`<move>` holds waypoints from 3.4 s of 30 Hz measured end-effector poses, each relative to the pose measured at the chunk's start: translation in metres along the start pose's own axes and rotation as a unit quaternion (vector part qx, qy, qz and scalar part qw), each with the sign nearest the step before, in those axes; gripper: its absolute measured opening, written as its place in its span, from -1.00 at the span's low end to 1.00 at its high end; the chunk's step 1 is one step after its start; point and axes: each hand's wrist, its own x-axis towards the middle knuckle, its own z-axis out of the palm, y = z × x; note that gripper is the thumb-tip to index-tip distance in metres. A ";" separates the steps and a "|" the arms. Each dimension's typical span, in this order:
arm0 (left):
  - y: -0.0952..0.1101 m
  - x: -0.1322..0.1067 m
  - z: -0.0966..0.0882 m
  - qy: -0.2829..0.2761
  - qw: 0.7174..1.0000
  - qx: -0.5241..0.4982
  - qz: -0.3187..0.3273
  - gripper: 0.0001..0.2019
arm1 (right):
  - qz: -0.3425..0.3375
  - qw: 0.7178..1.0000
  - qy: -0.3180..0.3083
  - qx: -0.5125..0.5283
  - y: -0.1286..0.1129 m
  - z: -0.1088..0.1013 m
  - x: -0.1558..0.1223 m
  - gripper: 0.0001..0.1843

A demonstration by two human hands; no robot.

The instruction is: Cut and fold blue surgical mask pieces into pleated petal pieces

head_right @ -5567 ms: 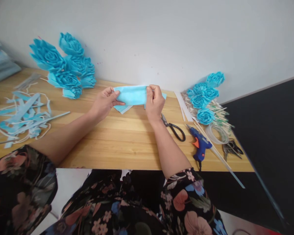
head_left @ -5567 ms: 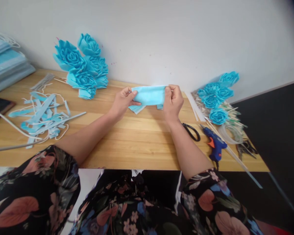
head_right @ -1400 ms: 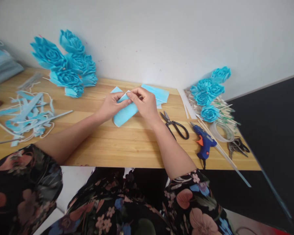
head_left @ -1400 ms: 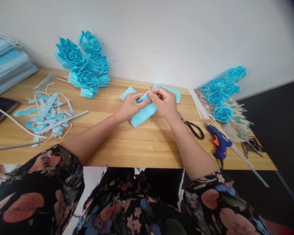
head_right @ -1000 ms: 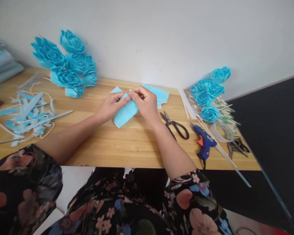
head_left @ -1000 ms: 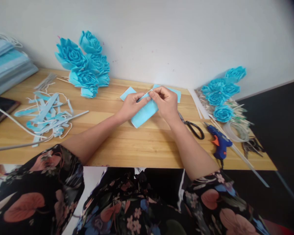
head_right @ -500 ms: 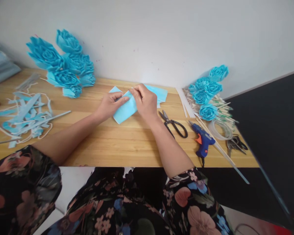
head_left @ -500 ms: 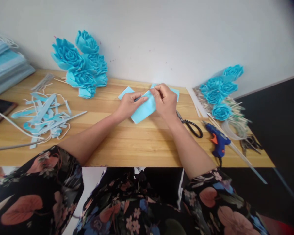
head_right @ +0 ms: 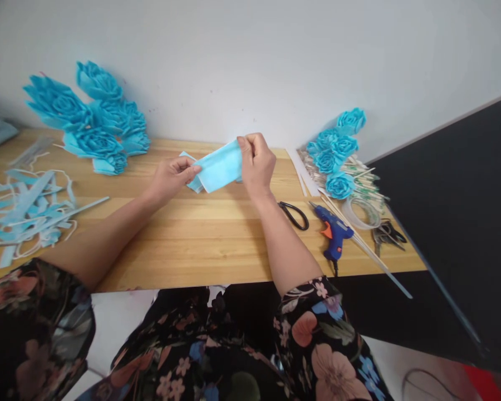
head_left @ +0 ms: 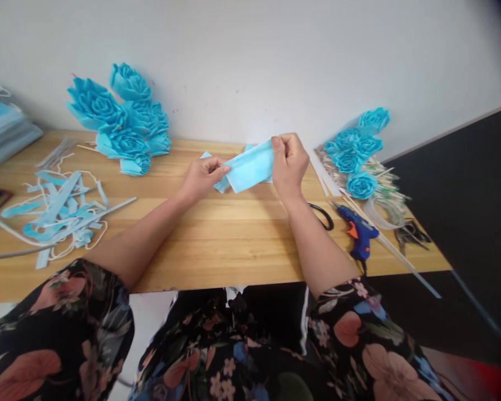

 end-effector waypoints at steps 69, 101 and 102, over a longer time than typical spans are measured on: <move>0.013 -0.010 0.016 0.103 0.984 0.112 0.094 -0.77 | 0.034 0.970 -0.199 0.134 -0.033 0.017 -0.016 -0.53; 0.000 -0.007 0.024 0.200 0.978 -0.040 0.047 -0.72 | 0.096 0.968 -0.187 0.140 -0.042 0.039 -0.045 -0.33; -0.001 -0.007 0.024 0.198 0.978 -0.041 0.046 -0.71 | 0.096 0.969 -0.179 0.142 -0.042 0.038 -0.044 -0.34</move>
